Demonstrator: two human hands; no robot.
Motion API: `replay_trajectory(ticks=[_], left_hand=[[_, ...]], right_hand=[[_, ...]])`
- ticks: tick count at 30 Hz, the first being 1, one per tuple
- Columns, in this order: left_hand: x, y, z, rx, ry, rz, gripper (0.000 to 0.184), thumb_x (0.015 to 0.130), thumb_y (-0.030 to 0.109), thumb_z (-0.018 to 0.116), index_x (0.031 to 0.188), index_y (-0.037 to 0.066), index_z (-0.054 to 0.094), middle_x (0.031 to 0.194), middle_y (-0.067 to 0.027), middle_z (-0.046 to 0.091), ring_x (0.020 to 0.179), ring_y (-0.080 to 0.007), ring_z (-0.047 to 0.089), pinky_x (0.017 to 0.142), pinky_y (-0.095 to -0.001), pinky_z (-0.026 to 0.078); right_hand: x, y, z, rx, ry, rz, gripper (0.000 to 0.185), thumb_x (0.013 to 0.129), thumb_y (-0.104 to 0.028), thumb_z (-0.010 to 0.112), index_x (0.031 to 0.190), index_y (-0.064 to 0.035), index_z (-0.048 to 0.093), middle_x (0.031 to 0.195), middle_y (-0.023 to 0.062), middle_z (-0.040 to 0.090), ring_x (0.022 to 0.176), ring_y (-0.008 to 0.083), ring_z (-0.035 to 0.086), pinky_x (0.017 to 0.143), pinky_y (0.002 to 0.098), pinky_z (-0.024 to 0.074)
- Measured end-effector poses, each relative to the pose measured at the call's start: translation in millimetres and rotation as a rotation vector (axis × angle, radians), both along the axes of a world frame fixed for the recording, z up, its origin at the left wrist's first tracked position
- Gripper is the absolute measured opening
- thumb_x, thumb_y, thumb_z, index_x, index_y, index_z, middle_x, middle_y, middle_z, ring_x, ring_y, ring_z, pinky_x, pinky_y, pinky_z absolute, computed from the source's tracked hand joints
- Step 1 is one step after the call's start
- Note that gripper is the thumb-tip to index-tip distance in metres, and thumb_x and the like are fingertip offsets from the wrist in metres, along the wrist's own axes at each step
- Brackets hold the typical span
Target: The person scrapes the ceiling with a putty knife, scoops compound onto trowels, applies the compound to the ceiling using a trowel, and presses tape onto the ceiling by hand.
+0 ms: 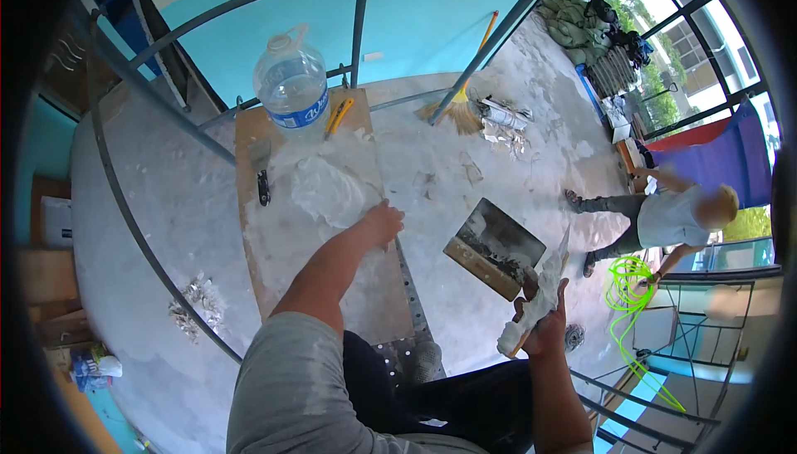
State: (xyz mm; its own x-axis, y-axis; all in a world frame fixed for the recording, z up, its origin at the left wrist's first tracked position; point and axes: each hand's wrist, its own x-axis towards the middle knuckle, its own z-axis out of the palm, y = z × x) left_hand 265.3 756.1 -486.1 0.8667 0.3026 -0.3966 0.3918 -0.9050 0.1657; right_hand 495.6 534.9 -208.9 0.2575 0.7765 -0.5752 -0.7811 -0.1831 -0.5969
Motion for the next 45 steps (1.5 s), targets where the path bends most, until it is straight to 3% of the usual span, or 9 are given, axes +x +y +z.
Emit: replay_trajectory(ticks=[7, 10, 20, 25, 28, 35, 37, 41, 45], left_hand=[[2, 10, 22, 0.023, 0.083, -0.103, 0.061, 0.064, 0.051, 0.078, 0.111, 0.015, 0.065, 0.116, -0.0049, 0.056, 0.115, -0.0238, 0.050, 0.100, -0.0495, 0.034], [12, 21, 15, -0.011, 0.167, -0.133, 0.062, 0.063, 0.052, 0.078, 0.111, 0.014, 0.065, 0.118, -0.0050, 0.055, 0.117, -0.0246, 0.049, 0.100, -0.0495, 0.034], [9, 30, 2, 0.022, 0.221, -0.192, 0.065, 0.063, 0.060, 0.074, 0.109, 0.015, 0.066, 0.108, -0.0035, 0.065, 0.113, -0.0210, 0.051, 0.098, -0.0459, 0.034], [12, 40, 0, 0.062, 0.133, -0.094, 0.064, 0.062, 0.060, 0.075, 0.107, 0.014, 0.067, 0.106, -0.0050, 0.065, 0.110, -0.0230, 0.053, 0.098, -0.0457, 0.035], [23, 62, 1, 0.059, 0.078, -0.006, 0.064, 0.062, 0.059, 0.075, 0.107, 0.013, 0.067, 0.105, -0.0064, 0.065, 0.111, -0.0246, 0.053, 0.097, -0.0444, 0.037], [57, 98, -29, 0.072, 0.087, 0.217, 0.059, 0.071, 0.051, 0.073, 0.111, 0.009, 0.063, 0.120, -0.0110, 0.057, 0.112, -0.0277, 0.053, 0.095, -0.0407, 0.043], [65, 93, -69, 0.019, -0.033, 0.497, 0.058, 0.074, 0.047, 0.072, 0.115, 0.007, 0.060, 0.123, -0.0125, 0.055, 0.114, -0.0291, 0.052, 0.095, -0.0413, 0.043], [42, 72, -72, -0.091, -0.304, 0.760, 0.052, 0.080, 0.037, 0.069, 0.118, 0.004, 0.056, 0.123, -0.0148, 0.054, 0.116, -0.0328, 0.050, 0.096, -0.0431, 0.042], [-19, 23, -5, -0.002, -0.632, 0.491, 0.043, 0.081, 0.032, 0.067, 0.111, 0.003, 0.059, 0.116, -0.0175, 0.056, 0.108, -0.0352, 0.054, 0.094, -0.0446, 0.042]], right_hand=[[1, -2, 3, -0.017, 0.050, -0.021, 0.050, 0.094, -0.055, 0.041, 0.116, -0.0122, 0.056, 0.093, 0.0036, 0.065, 0.073, 0.0202, 0.064, 0.066, 0.0374, 0.0559], [5, -5, -14, -0.089, 0.010, -0.125, 0.054, 0.094, -0.058, 0.038, 0.120, -0.0137, 0.055, 0.113, 0.0077, 0.064, 0.061, 0.0239, 0.063, 0.048, 0.0347, 0.0551], [3, -1, -17, -0.031, -0.025, -0.108, 0.050, 0.095, -0.055, 0.039, 0.120, -0.0129, 0.054, 0.103, 0.0037, 0.063, 0.074, 0.0214, 0.063, 0.064, 0.0359, 0.0552], [5, -3, -17, -0.023, 0.031, -0.100, 0.052, 0.095, -0.054, 0.039, 0.122, -0.0126, 0.053, 0.103, 0.0044, 0.064, 0.072, 0.0232, 0.064, 0.062, 0.0374, 0.0559], [15, -7, -28, -0.030, 0.134, -0.129, 0.054, 0.094, -0.059, 0.036, 0.121, -0.0165, 0.056, 0.123, 0.0067, 0.060, 0.070, 0.0258, 0.061, 0.056, 0.0425, 0.0572], [13, -9, -29, -0.077, 0.035, -0.128, 0.053, 0.094, -0.058, 0.038, 0.121, -0.0157, 0.055, 0.113, 0.0057, 0.062, 0.070, 0.0237, 0.061, 0.056, 0.0386, 0.0561], [7, -5, -28, -0.084, -0.049, -0.138, 0.054, 0.094, -0.056, 0.041, 0.121, -0.0103, 0.054, 0.098, 0.0048, 0.064, 0.069, 0.0204, 0.061, 0.058, 0.0350, 0.0538], [7, -4, -30, -0.086, -0.054, -0.120, 0.055, 0.094, -0.055, 0.042, 0.119, -0.0083, 0.055, 0.104, 0.0061, 0.064, 0.069, 0.0190, 0.060, 0.055, 0.0307, 0.0530], [9, -6, -33, -0.062, 0.013, -0.113, 0.057, 0.093, -0.058, 0.043, 0.120, -0.0095, 0.055, 0.107, 0.0065, 0.064, 0.066, 0.0200, 0.061, 0.046, 0.0324, 0.0522]])
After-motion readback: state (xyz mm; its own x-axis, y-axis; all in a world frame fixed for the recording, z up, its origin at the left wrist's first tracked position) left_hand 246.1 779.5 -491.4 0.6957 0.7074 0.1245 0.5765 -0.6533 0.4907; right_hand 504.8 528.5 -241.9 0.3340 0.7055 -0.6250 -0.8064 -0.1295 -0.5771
